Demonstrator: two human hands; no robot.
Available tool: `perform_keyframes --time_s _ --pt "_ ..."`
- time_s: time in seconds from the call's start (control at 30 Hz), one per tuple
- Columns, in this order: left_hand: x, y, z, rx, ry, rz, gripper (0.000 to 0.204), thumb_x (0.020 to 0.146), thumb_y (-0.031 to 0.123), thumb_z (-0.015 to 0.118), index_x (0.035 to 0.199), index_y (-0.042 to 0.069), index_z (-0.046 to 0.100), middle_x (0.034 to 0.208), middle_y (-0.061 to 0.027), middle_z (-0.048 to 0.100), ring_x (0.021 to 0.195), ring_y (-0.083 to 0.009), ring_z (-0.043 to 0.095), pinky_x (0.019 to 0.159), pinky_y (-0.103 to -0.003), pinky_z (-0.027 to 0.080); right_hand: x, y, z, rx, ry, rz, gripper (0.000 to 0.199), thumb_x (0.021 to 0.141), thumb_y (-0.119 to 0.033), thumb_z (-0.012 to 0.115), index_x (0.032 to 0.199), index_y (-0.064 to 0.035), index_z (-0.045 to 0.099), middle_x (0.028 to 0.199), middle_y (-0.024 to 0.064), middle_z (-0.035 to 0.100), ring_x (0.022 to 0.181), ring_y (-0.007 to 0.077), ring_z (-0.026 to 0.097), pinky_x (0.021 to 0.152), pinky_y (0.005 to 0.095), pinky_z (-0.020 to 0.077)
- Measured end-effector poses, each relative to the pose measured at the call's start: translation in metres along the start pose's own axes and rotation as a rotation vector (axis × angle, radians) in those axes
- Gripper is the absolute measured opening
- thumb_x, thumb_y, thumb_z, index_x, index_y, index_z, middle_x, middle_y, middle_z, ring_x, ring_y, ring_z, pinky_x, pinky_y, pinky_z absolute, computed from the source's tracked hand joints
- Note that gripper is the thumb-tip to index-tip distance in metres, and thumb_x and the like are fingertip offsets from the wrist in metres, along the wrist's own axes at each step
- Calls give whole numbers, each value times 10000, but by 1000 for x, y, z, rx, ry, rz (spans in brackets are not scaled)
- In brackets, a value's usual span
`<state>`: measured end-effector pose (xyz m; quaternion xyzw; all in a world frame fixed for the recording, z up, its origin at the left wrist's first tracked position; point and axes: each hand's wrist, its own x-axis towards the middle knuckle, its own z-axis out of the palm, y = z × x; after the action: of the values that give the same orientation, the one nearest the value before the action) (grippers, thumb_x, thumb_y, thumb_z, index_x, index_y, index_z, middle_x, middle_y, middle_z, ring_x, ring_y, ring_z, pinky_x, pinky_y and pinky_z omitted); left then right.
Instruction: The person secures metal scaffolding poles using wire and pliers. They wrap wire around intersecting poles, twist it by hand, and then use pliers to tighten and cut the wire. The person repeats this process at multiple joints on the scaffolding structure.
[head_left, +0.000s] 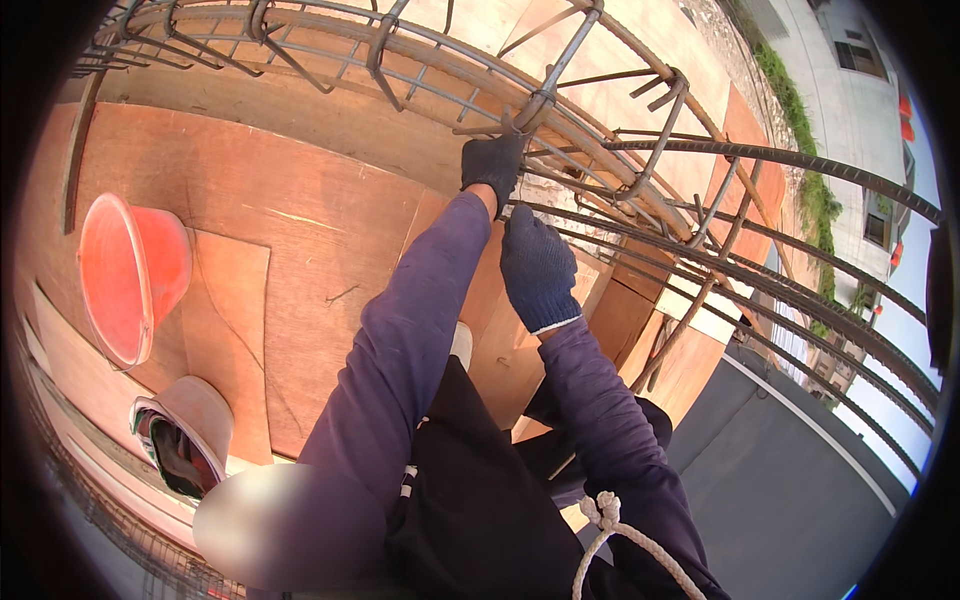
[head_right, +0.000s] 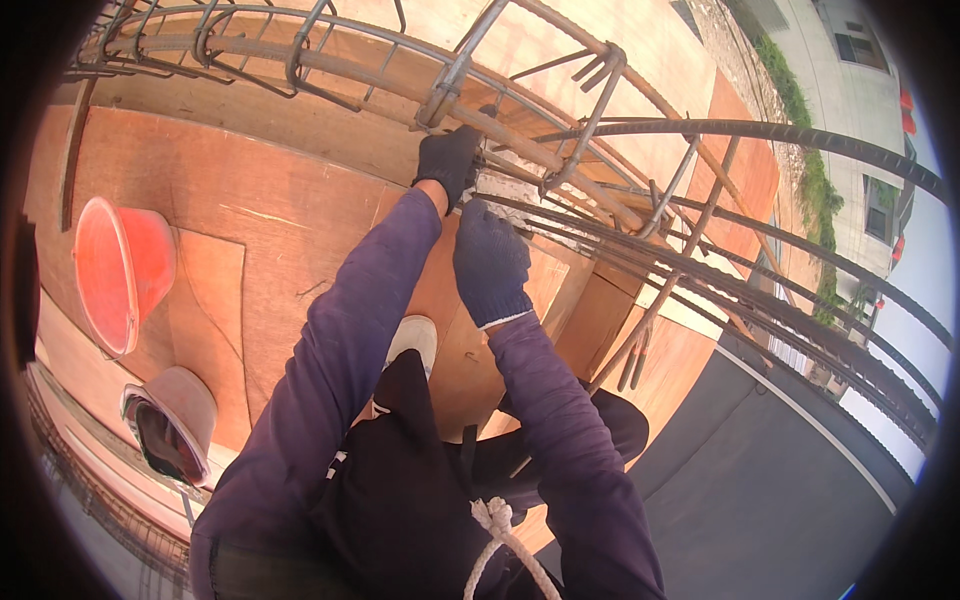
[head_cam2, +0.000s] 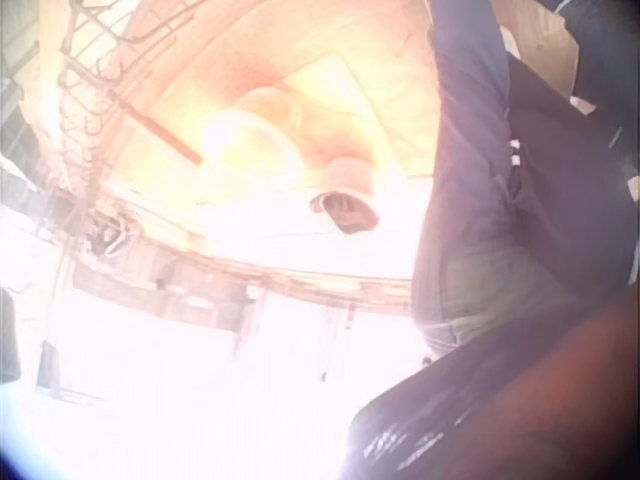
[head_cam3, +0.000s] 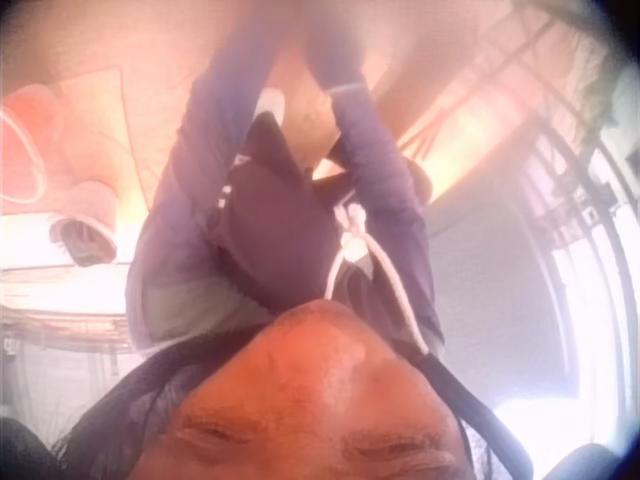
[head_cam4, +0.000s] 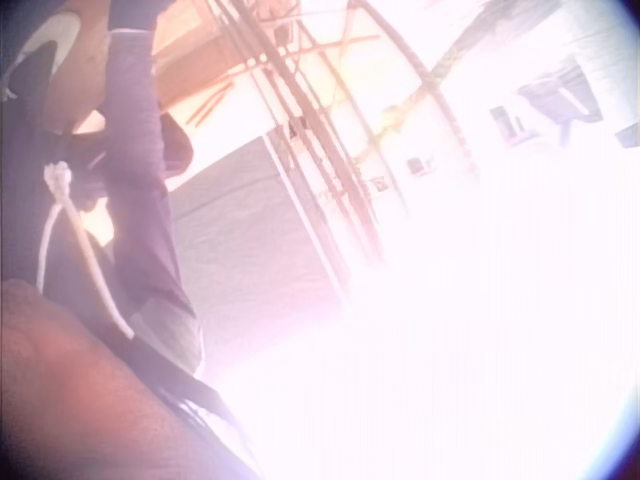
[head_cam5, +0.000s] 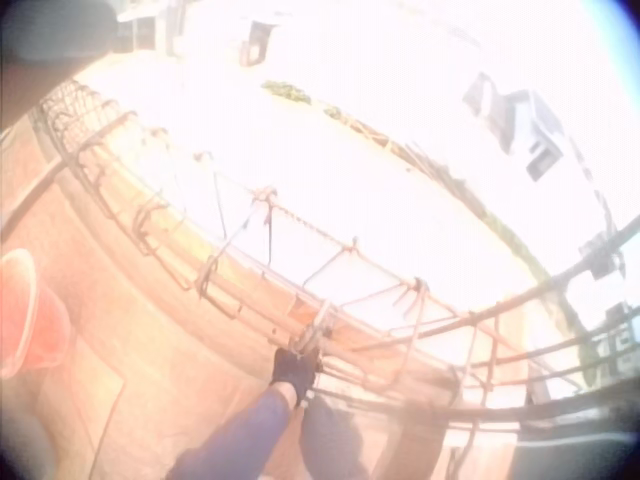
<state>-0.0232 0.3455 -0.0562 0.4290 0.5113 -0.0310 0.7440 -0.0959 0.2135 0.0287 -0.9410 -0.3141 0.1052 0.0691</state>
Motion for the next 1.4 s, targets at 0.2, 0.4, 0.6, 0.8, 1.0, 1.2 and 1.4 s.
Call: perform_keyframes --time_s 0.2,0.4,0.6,0.8,1.0,1.2,1.4 --pt "-10 21 -6 37 -154 -199 394 871 411 793 984 45 699 753 -66 613 586 -162 557 501 -336 472 1 -3 3 -94 14 -47 85 936 -100 640 960 -50 575 763 161 676 726 356 715 591 489 572" --pt "-16 34 -29 211 -427 -196 348 940 382 756 1185 136 735 993 -77 641 832 -161 622 692 -322 596 0 -6 -4 -176 -28 -14 89 949 -134 647 973 -74 586 806 107 691 745 308 732 616 445 594" --pt "1 15 -46 51 -567 -92 304 926 329 796 1061 60 748 942 -64 690 804 -148 671 695 -308 606 -2 -1 -3 -132 -45 5 89 967 -154 633 973 -80 583 775 125 696 721 310 731 608 449 591" --pt "-5 -9 -44 5 -477 68 332 955 213 785 1153 -33 683 1023 -76 700 855 -135 692 791 -258 613 -2 3 4 70 -64 71 131 974 -172 618 984 -50 574 812 188 723 771 366 739 649 498 586" --pt "-12 -17 -45 -145 -476 118 309 974 169 773 1183 -33 669 1003 -80 713 857 -132 696 788 -244 604 -2 6 13 293 -14 191 170 1013 -205 585 1029 -36 575 839 228 718 808 440 713 725 553 554" --pt "-9 -15 -51 -101 -518 93 283 999 192 755 1151 -38 696 1031 -102 740 881 -134 707 780 -251 589 -3 1 35 486 61 245 217 1039 -243 573 1060 -29 604 906 260 717 881 479 690 755 560 529" --pt "-26 2 -53 126 -524 154 321 1052 221 673 1238 -40 665 1116 -97 740 925 -114 705 783 -244 560 -1 -19 64 917 211 367 247 1037 -210 616 1155 -7 694 865 158 704 787 269 686 705 397 534"
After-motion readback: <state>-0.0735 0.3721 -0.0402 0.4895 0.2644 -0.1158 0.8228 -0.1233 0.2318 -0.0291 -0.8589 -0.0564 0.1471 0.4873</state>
